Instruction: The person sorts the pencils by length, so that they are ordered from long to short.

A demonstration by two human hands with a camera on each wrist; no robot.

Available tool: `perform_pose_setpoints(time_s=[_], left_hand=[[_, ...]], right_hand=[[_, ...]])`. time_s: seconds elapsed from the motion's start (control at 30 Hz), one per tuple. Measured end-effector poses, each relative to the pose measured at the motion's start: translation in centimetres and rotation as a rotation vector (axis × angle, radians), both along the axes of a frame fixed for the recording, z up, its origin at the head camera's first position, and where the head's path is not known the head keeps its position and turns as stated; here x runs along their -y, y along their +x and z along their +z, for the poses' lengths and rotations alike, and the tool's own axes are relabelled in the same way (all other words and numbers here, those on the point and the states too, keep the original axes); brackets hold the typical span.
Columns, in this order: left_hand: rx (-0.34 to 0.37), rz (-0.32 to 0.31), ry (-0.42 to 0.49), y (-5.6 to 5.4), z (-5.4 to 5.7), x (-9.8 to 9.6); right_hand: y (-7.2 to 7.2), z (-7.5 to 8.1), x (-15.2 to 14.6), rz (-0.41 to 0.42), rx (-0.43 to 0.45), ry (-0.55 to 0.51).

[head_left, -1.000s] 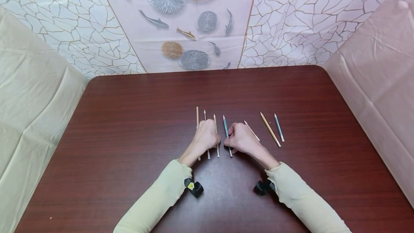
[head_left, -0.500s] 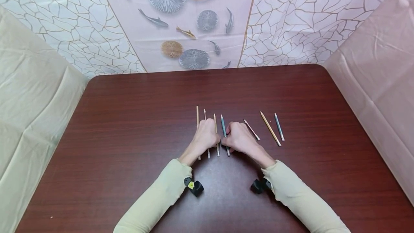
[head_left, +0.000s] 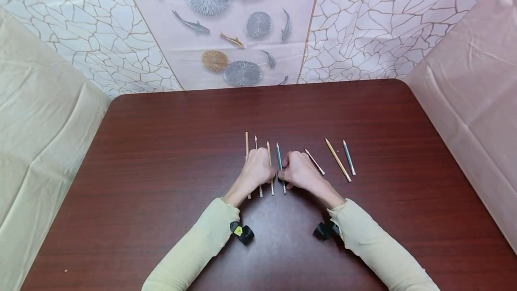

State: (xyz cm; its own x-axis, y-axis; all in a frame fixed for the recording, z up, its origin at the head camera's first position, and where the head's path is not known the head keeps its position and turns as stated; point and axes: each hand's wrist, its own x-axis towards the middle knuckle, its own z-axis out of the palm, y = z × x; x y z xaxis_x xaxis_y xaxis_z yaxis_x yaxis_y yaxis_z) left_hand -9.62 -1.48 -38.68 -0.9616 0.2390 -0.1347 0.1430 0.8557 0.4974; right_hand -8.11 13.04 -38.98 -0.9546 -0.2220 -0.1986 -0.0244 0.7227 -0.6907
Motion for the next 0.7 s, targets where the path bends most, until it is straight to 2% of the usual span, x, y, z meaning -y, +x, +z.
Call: perform_pose_setpoints(time_s=[0.23,0.4,0.7], left_hand=[[0.006,0.016,0.011,0.10,-0.03,0.00],[-0.010,0.005,-0.006,0.12,-0.02,-0.03],[-0.006,0.008,-0.012,0.17,-0.01,-0.02]], right_hand=[[0.08,0.02,0.11,0.004,-0.028,0.021],[0.11,0.08,0.03,0.015,-0.048,0.044],[0.19,0.07,0.08,0.016,-0.045,0.028]])
